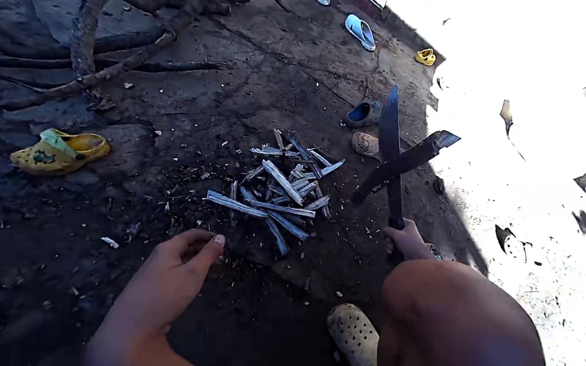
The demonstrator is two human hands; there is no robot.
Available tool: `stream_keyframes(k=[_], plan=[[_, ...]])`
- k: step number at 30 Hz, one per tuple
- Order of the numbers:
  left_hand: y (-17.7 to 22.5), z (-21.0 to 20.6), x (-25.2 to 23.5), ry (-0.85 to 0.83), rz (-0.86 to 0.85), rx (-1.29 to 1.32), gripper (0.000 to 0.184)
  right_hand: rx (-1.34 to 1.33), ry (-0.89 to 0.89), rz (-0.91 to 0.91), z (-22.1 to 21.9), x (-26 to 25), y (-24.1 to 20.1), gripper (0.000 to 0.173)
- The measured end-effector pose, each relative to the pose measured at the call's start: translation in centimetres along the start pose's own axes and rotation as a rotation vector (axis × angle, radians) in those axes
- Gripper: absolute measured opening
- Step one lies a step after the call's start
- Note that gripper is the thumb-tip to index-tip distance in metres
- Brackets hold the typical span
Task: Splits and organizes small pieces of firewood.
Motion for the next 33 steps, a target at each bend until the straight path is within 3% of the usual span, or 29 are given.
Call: stream_keyframes(k=[2,4,7,9,10,12,14,15,16,17,20,21,24,28,31,33], plan=[[0.9,0.8,0.3,0.028,-0.091,0.019,0.032,-0.028,-0.019,0.112,1.5,1.5,-6.1,0.008],[1.5,1.9,0.5,0.04,-0.165,0.044,0.031,-0.051,-0.016,0.421,4.2,3.9,-13.0,0.009],[0.1,2.9,0.6,0.069,-0.12,0.037,0.036,-0.159,-0.066,0.954,7.1,8.9,-23.5,0.012],[-1.1,2.9,0.6,0.09,-0.078,0.025,0.04,-0.286,-0.096,1.194,6.4,10.2,-26.7,0.015],[-1.5,2.5,0.7,0.087,-0.06,0.031,0.039,-0.328,-0.079,1.208,5.2,9.2,-25.4,0.014],[-1.9,1.8,1.1,0.066,-0.005,0.046,0.033,-0.267,0.031,0.947,2.1,3.9,-14.7,0.009],[-1.4,1.3,1.2,0.038,0.036,0.04,0.029,0.008,0.045,0.429,-0.1,-0.8,-0.9,0.01],[-0.6,1.2,1.2,0.029,0.037,0.027,0.028,0.148,0.014,0.186,-0.1,-1.3,2.6,0.014],[0.5,1.5,1.1,0.041,0.018,0.012,0.028,0.233,-0.008,0.07,0.3,-1.1,2.7,0.017],[1.6,2.1,1.2,0.064,-0.017,0.005,0.027,0.251,0.003,0.077,1.1,-0.3,0.5,0.016],[4.1,4.2,1.7,0.124,-0.176,0.003,0.026,0.037,0.078,0.479,4.3,3.7,-11.5,0.004],[4.2,4.5,1.4,0.131,-0.21,0.026,0.026,-0.062,0.072,0.624,5.4,4.8,-15.5,0.009],[3.0,4.2,0.6,0.153,-0.133,0.112,0.028,-0.205,0.089,0.747,7.7,7.9,-20.9,0.014],[3.0,0.3,0.3,0.078,0.017,0.122,0.03,-0.26,0.133,0.514,7.8,8.1,-16.5,0.014],[5.0,-4.2,-1.1,0.008,-0.077,0.087,0.029,-0.351,0.127,0.338,6.2,6.6,-10.8,0.009],[5.9,-7.3,-2.1,0.051,-0.139,-0.008,0.03,-0.369,0.149,0.247,5.3,5.7,-7.5,0.008]])
Point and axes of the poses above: each hand's wrist, its own x-axis away from the middle knuckle, its own z-axis out of the back of the hand, y = z × x, the point moved 10 cm from there along -x, towards the middle knuckle
